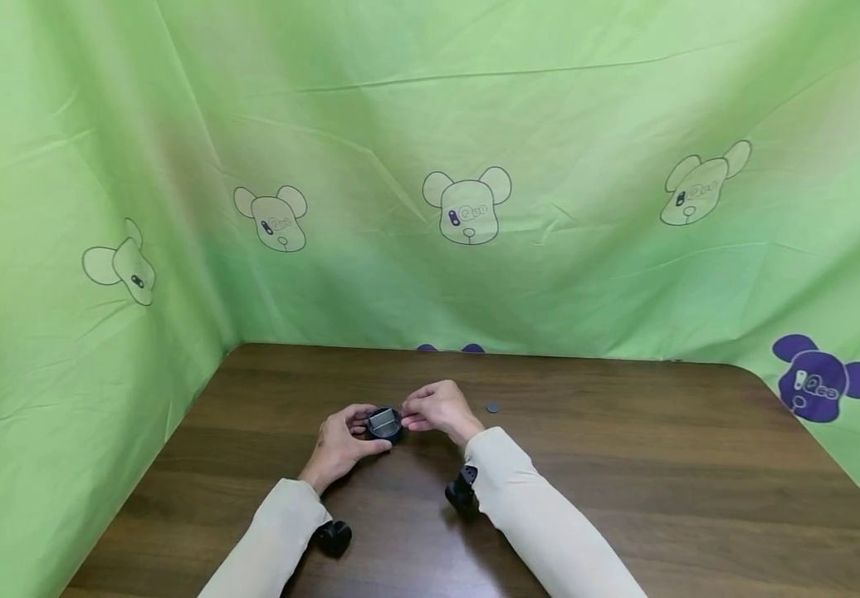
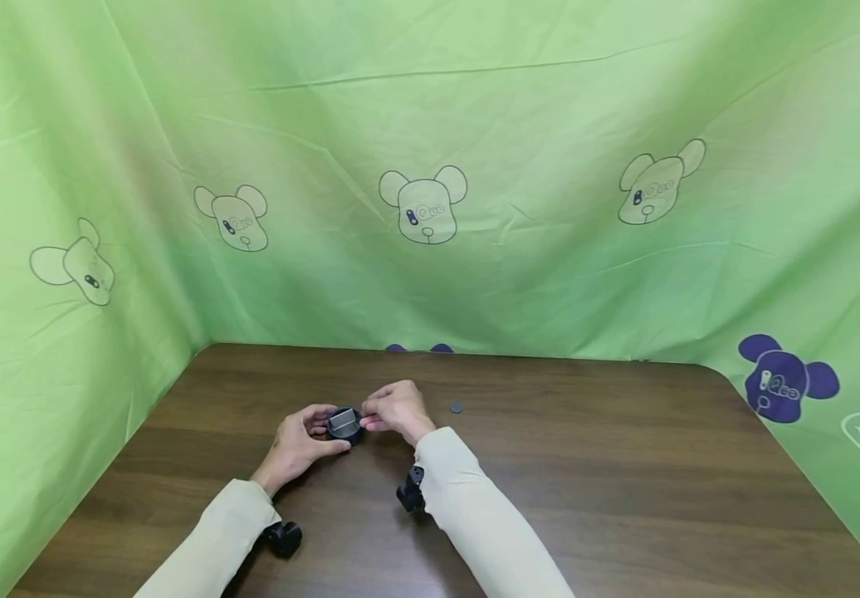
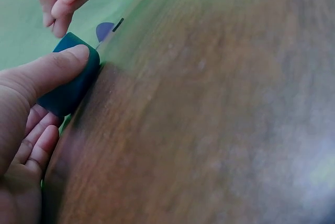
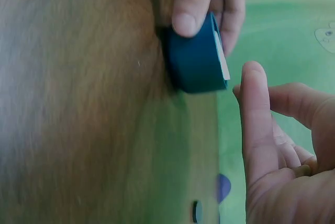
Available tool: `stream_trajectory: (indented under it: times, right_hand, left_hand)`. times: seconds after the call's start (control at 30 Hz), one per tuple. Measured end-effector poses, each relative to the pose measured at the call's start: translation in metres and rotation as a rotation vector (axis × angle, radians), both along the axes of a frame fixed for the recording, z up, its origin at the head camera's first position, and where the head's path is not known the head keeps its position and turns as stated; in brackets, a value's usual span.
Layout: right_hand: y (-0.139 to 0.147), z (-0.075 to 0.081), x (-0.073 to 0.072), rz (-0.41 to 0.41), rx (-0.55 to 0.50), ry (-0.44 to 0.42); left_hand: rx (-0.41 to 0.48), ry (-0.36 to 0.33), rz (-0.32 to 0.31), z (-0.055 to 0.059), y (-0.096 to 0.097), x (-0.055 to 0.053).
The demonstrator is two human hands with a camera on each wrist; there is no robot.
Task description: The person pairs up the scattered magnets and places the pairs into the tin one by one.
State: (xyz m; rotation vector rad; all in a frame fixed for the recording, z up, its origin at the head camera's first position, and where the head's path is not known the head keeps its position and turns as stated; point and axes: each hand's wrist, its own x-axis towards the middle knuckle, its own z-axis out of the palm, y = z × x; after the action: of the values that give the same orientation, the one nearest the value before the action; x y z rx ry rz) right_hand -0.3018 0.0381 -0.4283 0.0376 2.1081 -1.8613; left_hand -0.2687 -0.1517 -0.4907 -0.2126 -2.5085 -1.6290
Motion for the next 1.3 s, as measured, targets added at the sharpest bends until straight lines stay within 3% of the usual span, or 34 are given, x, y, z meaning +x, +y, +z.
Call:
stream_trajectory:
  times: [0.3,0.57,0.77,1.03,1.3]
  right_hand:
    - [0.017,-0.001,-0.002,-0.002,0.012,0.013]
    - [0.044,-0.006,-0.004,0.005,0.056,0.057]
    - [0.075,-0.011,-0.005,-0.009,0.177,0.137]
    - [0.104,-0.016,-0.003,0.004,0.327,0.239]
    - [0.119,-0.013,-0.004,-0.027,0.434,0.293]
  left_hand:
    - [-0.022,-0.001,0.003,0.001,-0.001,0.0]
    - [-0.052,-0.05,-0.028,0.008,-0.002,-0.005]
    - [-0.145,-0.019,-0.08,0.023,0.005,-0.011]
    - [-0.155,-0.012,-0.185,0.045,0.023,-0.023]
    - [-0.191,-0.025,-0.275,0.052,0.053,-0.037]
